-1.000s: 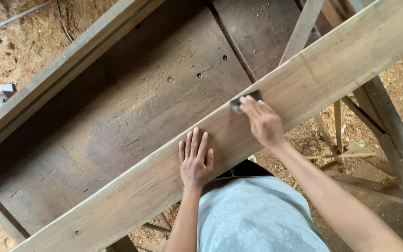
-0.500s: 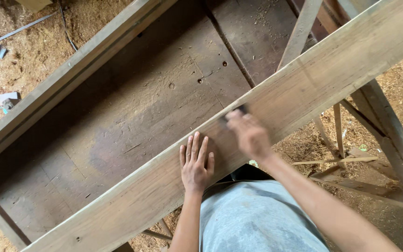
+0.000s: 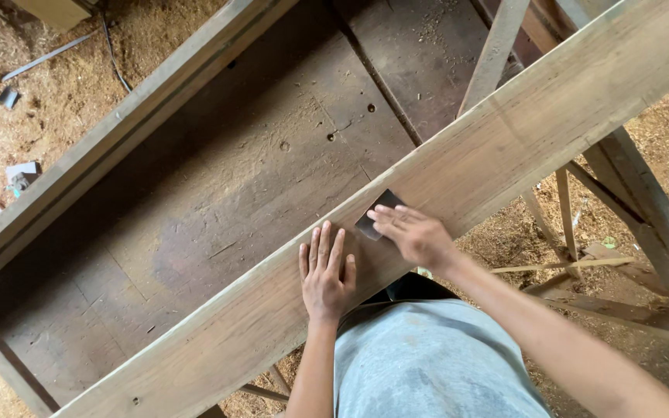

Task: The person sands the surface of a long wooden plank using a small piece of sandpaper held in their right hand, moving the sandpaper back and forth across different sections of the wood.

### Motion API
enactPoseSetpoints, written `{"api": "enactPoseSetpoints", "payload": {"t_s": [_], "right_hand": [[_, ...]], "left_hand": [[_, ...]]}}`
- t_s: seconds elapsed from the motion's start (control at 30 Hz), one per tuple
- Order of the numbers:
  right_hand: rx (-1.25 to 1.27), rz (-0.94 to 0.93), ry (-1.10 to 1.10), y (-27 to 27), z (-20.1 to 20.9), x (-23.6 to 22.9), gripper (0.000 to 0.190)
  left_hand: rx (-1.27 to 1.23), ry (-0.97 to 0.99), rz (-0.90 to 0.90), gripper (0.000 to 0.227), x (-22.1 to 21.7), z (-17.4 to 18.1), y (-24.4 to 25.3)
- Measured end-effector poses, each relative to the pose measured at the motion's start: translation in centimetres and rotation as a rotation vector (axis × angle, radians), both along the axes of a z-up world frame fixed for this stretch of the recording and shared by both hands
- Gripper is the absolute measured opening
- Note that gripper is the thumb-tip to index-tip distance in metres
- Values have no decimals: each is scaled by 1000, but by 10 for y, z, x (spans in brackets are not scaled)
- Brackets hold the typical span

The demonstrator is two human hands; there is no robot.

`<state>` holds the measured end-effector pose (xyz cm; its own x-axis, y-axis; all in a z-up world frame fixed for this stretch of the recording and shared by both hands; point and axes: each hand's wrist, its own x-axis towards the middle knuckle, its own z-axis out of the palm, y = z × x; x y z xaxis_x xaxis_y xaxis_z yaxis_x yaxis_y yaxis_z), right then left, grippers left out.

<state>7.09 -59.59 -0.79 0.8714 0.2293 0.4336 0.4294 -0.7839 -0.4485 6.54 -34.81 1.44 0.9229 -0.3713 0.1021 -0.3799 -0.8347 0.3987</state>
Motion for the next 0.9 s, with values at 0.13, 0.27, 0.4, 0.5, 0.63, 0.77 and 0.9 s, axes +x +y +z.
{"api": "enactPoseSetpoints", "payload": {"t_s": [0.13, 0.27, 0.4, 0.5, 0.63, 0.77, 0.9], "right_hand": [[14, -329, 134, -33, 7, 20, 27], [75, -635, 391, -23, 13, 28, 30], [-56, 2, -100, 4, 12, 8, 30], [36, -22, 248, -19, 11, 10, 28], [89, -433, 113, -45, 10, 28, 33], [87, -293, 376, -5, 9, 8, 30], [86, 138, -24, -7, 13, -11, 30]], "left_hand": [[9, 0, 2, 50, -2, -1, 0], [11, -4, 13, 50, -2, -1, 0], [17, 3, 6, 51, -1, 1, -1], [8, -47, 8, 49, -1, 0, -2], [4, -17, 15, 49, 1, -3, -4], [25, 4, 11, 49, -2, -2, -2], [30, -8, 4, 49, -1, -1, -1]]}}
